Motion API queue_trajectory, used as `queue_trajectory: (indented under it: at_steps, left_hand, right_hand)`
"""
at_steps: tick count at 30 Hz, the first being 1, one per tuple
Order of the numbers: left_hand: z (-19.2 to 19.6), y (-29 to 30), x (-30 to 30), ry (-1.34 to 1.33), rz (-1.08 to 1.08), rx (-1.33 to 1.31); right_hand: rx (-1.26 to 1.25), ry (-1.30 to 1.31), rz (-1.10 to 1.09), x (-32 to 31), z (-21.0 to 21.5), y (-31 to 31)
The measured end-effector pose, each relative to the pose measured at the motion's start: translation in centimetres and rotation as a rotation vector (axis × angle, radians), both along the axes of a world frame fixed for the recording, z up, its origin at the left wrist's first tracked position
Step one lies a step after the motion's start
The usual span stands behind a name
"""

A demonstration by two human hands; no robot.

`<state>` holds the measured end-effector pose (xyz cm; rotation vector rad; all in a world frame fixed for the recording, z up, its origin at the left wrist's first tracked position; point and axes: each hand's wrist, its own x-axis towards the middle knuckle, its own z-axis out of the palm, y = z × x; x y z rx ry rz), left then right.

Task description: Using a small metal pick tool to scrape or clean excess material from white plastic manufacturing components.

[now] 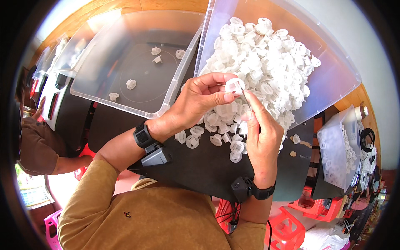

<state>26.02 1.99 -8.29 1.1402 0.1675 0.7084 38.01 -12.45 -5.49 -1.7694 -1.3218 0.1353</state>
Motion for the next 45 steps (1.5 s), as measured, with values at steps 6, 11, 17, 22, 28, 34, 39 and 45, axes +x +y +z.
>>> queue_trajectory:
  at_steps: [6,11,17,22,28,34,39,45]
  left_hand:
    - [-0.1,0.2,-0.1,0.018,-0.004,0.043]
    - [0.0,0.3,-0.2,0.032,-0.01,0.054]
    - [-0.3,0.3,-0.1,0.052,-0.003,0.082]
    - [-0.3,0.3,0.0,0.062,0.005,0.116]
    - [-0.5,0.3,0.1,0.053,0.005,0.104]
    - [-0.4,0.2,0.0,0.038,-0.015,0.063]
    - [-0.5,0.2,0.1,0.04,-0.014,0.073]
    - [-0.5,0.1,0.0,0.023,-0.024,0.068]
  right_hand:
    - [0.028,0.029,0.011,-0.2,0.2,-0.1]
    - [0.034,0.047,0.016,-0.2,0.0,0.0]
    - [0.034,0.046,0.005,-0.3,-0.1,0.0]
    - [0.033,0.022,0.01,-0.4,0.0,0.0]
    - [0.045,0.0,0.001,-0.7,0.0,0.1]
    - [0.043,0.012,-0.014,-1.0,0.1,0.1]
    - [0.045,-0.008,-0.008,-1.0,0.2,0.1]
    - [0.037,0.012,-0.019,-1.3,0.1,0.0]
